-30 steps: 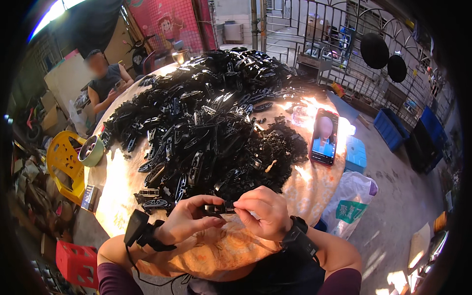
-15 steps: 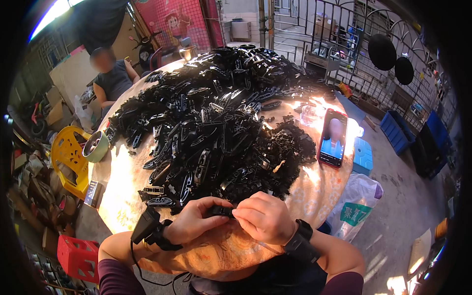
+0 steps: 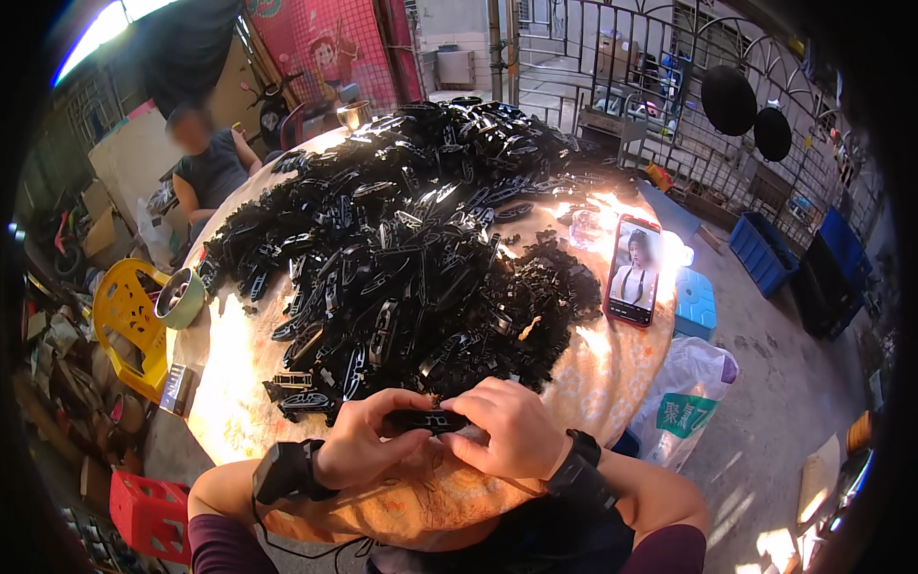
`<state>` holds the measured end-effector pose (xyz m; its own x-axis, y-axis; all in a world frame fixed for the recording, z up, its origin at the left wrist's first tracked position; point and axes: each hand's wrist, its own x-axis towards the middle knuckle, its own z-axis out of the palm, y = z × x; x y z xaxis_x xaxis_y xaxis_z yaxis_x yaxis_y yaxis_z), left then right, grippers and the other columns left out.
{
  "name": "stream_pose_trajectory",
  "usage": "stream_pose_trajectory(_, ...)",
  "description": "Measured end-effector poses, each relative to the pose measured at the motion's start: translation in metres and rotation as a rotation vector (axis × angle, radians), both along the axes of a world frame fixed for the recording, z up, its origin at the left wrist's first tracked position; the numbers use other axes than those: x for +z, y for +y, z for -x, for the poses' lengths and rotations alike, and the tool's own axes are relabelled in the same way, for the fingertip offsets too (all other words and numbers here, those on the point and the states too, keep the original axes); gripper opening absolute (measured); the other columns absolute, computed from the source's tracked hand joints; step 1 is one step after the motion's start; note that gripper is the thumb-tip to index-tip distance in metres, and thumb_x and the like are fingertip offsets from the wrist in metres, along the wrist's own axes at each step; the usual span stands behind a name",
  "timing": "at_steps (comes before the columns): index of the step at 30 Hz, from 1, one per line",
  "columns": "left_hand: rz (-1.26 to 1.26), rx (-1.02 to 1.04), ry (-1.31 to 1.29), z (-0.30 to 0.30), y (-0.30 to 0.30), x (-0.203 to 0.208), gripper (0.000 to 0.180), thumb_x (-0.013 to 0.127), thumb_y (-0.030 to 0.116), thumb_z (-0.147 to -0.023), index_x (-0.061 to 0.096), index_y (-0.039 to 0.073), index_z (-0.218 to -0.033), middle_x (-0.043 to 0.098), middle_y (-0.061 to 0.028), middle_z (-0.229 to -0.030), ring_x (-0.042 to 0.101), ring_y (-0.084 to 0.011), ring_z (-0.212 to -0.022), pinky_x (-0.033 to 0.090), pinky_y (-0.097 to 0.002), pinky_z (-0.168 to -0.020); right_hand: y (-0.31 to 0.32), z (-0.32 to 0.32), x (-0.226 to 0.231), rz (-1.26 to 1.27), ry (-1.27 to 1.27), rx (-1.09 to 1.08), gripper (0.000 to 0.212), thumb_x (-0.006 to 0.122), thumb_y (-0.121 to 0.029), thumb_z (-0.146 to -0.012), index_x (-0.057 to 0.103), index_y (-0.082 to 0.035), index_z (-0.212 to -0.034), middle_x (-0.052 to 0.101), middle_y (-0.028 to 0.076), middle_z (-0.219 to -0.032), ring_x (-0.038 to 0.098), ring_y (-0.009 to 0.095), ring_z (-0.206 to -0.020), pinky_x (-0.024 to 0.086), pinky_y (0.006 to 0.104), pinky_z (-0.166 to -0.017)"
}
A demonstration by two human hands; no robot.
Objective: Sorting and inspecting black plastic components on a table.
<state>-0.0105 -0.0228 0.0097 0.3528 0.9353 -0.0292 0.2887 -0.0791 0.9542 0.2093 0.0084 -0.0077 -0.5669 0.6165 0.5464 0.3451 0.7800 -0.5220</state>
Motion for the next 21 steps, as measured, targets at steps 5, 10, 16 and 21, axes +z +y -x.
stream_pose_trajectory(5,-0.384,-0.074,0.101,0.003,-0.005,-0.006,0.033,0.071,0.009,-0.083,0.060,0.003,-0.113,0.067,-0.0152,-0.102,0.069,-0.0267,-0.091,0.055,-0.0327,-0.072,0.000,-0.001,-0.001,-0.011,-0.040,0.034,0.032,0.078,-0.013,-0.066,0.067,-0.005,-0.094,0.065,0.009,-0.082,0.060,0.029,-0.071,0.049,0.0384,-0.066)
stream_pose_trajectory(10,-0.452,-0.068,0.131,0.002,0.001,0.001,0.039,0.077,0.010,-0.078,0.062,0.003,-0.114,0.065,-0.0120,-0.105,0.065,-0.0206,-0.089,0.054,-0.0299,-0.072,0.003,-0.011,0.009,-0.025,-0.135,0.108,0.025,0.076,-0.018,-0.068,0.065,-0.006,-0.087,0.059,0.007,-0.075,0.058,0.027,-0.074,0.047,0.0375,-0.066)
stream_pose_trajectory(16,-1.045,0.259,0.614,0.012,0.032,0.008,0.046,0.077,0.020,-0.075,0.061,0.005,-0.115,0.055,-0.0153,-0.111,0.050,-0.0338,-0.100,0.043,-0.0413,-0.088,0.000,-0.014,0.017,-0.025,-0.237,0.226,0.026,0.075,-0.031,-0.078,0.064,-0.008,-0.082,0.056,0.007,-0.073,0.058,0.026,-0.071,0.047,0.0354,-0.063)
stream_pose_trajectory(21,-0.889,0.392,0.716,0.019,0.052,-0.002,0.045,0.075,0.022,-0.076,0.058,0.002,-0.112,0.054,-0.0144,-0.109,0.049,-0.0328,-0.099,0.042,-0.0406,-0.087,0.003,-0.004,0.007,-0.203,-0.253,-0.186,0.028,0.073,-0.030,-0.079,0.063,-0.008,-0.093,0.054,0.005,-0.077,0.058,0.024,-0.073,0.048,0.0331,-0.064)
